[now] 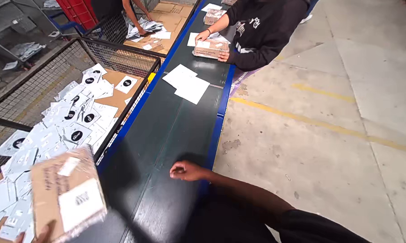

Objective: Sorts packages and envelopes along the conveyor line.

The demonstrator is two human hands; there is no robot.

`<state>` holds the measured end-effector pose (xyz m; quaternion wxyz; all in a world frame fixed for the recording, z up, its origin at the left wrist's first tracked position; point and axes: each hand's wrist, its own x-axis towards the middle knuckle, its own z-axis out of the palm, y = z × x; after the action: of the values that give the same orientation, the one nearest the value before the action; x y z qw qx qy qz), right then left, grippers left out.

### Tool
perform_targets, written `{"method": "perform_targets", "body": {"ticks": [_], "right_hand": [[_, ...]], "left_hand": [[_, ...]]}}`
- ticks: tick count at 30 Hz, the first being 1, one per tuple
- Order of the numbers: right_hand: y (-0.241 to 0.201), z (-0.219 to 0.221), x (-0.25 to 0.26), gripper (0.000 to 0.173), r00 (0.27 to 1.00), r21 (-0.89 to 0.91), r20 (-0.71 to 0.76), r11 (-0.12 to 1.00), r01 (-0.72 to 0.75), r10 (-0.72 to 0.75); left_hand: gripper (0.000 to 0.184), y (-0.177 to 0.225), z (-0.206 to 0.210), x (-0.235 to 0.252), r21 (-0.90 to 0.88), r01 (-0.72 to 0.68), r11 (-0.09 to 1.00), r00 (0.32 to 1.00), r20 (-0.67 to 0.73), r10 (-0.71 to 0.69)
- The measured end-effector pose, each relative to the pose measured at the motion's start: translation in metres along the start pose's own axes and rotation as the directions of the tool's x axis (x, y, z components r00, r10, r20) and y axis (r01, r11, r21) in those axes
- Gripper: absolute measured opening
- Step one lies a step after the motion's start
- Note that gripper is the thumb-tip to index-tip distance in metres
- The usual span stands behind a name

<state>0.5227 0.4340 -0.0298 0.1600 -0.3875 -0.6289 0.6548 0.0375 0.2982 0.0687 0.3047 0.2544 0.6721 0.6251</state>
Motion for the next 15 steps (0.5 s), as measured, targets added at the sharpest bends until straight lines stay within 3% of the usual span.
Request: {"method": "perform_targets", "body": {"ticks": [2, 4, 7, 10, 15], "right_hand": [[0.002, -0.033, 0.018, 0.036, 0.976, -0.198, -0.21, 0.98, 0.015, -0.057], [0.006, -0.069, 0.032, 0.043, 0.928, -0.363, -0.358, 0.931, -0.039, -0.101], [0.012, -0.124, 0.03, 0.046, 0.892, -0.467, -0.449, 0.866, -0.178, -0.059], [0.021, -0.158, 0.017, 0.048, 0.865, -0.478, -0.501, 0.835, -0.271, -0.007], [0.022, -0.194, 0.013, 0.055, 0.798, -0.424, -0.602, 0.835, -0.351, 0.03]], "left_hand": [[0.07, 0.012, 0.013, 0.029, -0.092, 0.01, 0.996, 0.978, -0.208, -0.029], [0.069, 0.019, 0.038, 0.038, -0.137, 0.015, 0.99, 0.966, -0.253, -0.049], [0.061, 0.002, 0.101, 0.008, -0.077, 0.049, 0.996, 0.999, -0.012, -0.05], [0.05, -0.038, 0.146, -0.051, 0.026, 0.083, 0.996, 0.971, 0.222, -0.087], [0.047, -0.102, 0.179, -0.143, 0.116, 0.227, 0.967, 0.898, 0.36, -0.254]]}}
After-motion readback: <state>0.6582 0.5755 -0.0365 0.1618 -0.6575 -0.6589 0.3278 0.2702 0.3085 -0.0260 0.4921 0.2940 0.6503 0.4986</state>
